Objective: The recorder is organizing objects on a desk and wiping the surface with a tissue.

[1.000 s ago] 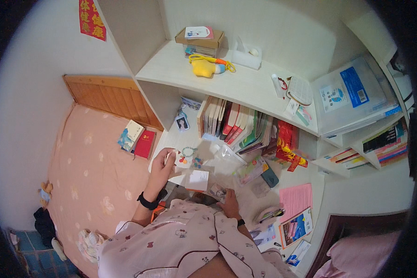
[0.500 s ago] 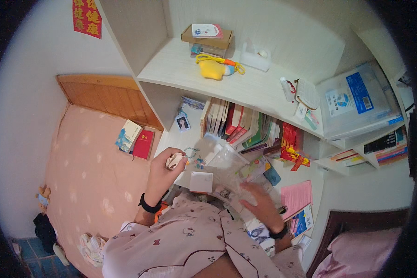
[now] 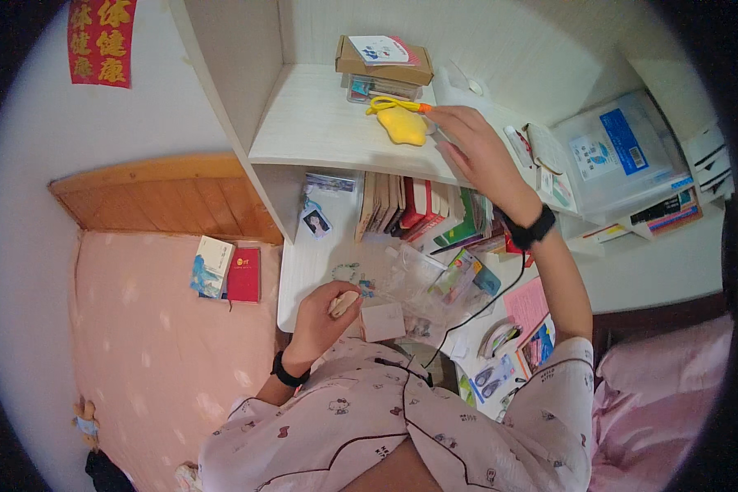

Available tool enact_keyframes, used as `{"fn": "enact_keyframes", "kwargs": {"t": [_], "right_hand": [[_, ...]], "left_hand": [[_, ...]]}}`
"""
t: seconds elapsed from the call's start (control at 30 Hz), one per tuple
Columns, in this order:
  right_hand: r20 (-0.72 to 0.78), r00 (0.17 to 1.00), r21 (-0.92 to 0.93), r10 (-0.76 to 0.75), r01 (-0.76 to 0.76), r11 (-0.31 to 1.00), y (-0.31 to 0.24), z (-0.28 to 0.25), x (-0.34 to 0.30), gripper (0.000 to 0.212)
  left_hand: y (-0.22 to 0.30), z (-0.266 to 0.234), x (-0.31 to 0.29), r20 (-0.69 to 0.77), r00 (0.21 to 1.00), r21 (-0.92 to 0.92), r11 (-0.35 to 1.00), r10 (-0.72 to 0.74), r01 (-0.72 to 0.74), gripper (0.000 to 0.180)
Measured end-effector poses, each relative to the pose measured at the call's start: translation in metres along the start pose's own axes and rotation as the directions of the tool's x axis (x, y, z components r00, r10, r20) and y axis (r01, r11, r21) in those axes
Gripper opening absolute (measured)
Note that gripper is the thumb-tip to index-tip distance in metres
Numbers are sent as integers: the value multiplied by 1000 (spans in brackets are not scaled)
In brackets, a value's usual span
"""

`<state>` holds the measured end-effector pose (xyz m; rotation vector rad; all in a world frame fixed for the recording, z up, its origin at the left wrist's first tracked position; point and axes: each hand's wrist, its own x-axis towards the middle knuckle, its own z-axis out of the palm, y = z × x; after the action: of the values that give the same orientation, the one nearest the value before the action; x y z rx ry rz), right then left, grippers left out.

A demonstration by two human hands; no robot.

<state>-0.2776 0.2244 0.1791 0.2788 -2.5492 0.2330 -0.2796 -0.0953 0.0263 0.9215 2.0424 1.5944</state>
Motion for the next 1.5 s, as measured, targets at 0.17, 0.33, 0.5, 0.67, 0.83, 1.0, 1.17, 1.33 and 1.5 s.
{"fn": "enact_keyframes", "kwargs": {"t": [0.17,0.33,0.5,0.67,0.83,1.0,1.17,1.33,1.5], "right_hand": [[15,999,-113,38,-36,993,21,34,13,31],[-62,986,-64,154,-158,985,11,17,10,29],[-184,967,-65,175,-190,980,-23,-26,-13,30],[-237,928,-49,289,-308,950,-54,-62,-56,31],[-274,901,-107,336,-376,921,-82,-97,-101,30],[-310,878,-216,365,-439,872,-102,-122,-140,32],[-342,857,-288,387,-487,824,-114,-141,-167,37],[-387,835,-351,392,-527,774,-119,-155,-189,39],[-428,835,-410,347,-521,749,-121,-167,-203,41]], "left_hand": [[-11,-20,0,26,1000,35,999,1,-2,18],[-21,-31,3,23,998,48,997,58,-59,14],[-19,-36,6,126,990,-1,998,-68,69,17],[-23,-22,19,192,980,0,999,42,-42,16],[-14,-5,23,317,948,-19,1000,28,-23,16],[-5,11,24,393,915,3,994,96,-106,16],[-2,27,23,401,900,-39,985,169,-167,15],[10,38,22,449,884,-16,990,133,-140,14],[17,47,21,489,862,1,989,131,-150,13]]}}
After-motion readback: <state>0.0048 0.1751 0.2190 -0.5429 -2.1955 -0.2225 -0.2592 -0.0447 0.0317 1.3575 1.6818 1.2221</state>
